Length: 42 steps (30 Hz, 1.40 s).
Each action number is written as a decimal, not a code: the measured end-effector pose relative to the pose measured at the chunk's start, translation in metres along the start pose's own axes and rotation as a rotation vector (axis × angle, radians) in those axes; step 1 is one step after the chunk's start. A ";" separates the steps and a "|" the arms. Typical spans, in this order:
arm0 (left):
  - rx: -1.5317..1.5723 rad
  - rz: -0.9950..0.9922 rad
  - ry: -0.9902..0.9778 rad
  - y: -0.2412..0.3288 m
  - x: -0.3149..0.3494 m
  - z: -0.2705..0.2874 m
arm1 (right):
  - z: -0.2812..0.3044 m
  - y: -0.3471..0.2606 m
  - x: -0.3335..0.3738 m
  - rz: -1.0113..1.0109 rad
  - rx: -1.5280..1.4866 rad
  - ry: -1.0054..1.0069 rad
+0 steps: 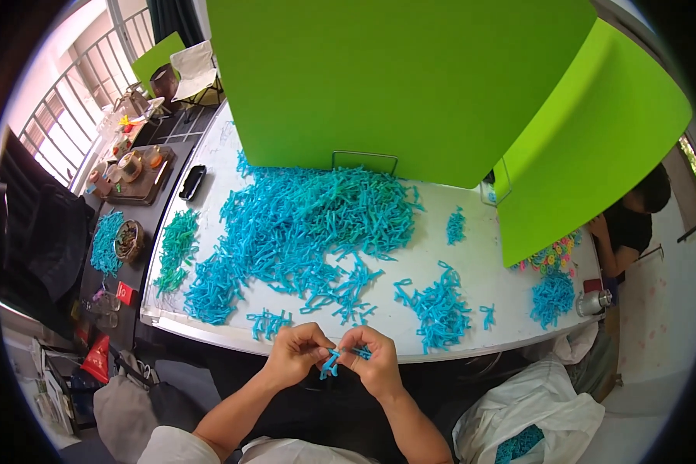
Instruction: Sorting small plastic pieces from a pile of blue shredded paper on a workbench.
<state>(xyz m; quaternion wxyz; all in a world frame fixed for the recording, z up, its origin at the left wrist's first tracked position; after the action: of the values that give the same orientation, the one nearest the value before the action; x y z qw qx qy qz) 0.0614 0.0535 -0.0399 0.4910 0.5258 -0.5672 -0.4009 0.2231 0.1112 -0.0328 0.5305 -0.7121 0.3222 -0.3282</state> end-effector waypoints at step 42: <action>-1.181 -0.644 0.091 0.056 -0.051 -0.045 | 0.029 0.002 -0.002 -0.276 -0.328 0.398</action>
<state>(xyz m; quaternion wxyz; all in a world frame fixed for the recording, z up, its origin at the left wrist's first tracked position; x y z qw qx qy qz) 0.0924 0.1133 0.0161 0.5755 0.3281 -0.0464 -0.7477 0.2456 0.1280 -0.0414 0.2849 -0.7472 0.3687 -0.4739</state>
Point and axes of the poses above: each hand's wrist, its own x-axis away from the middle knuckle, its own z-axis out of the back of the hand, y = z × x, the point moved 3 cm from there along -x, towards the middle knuckle, and after that the axes turned 1 degree about x, right-handed, at the moved point
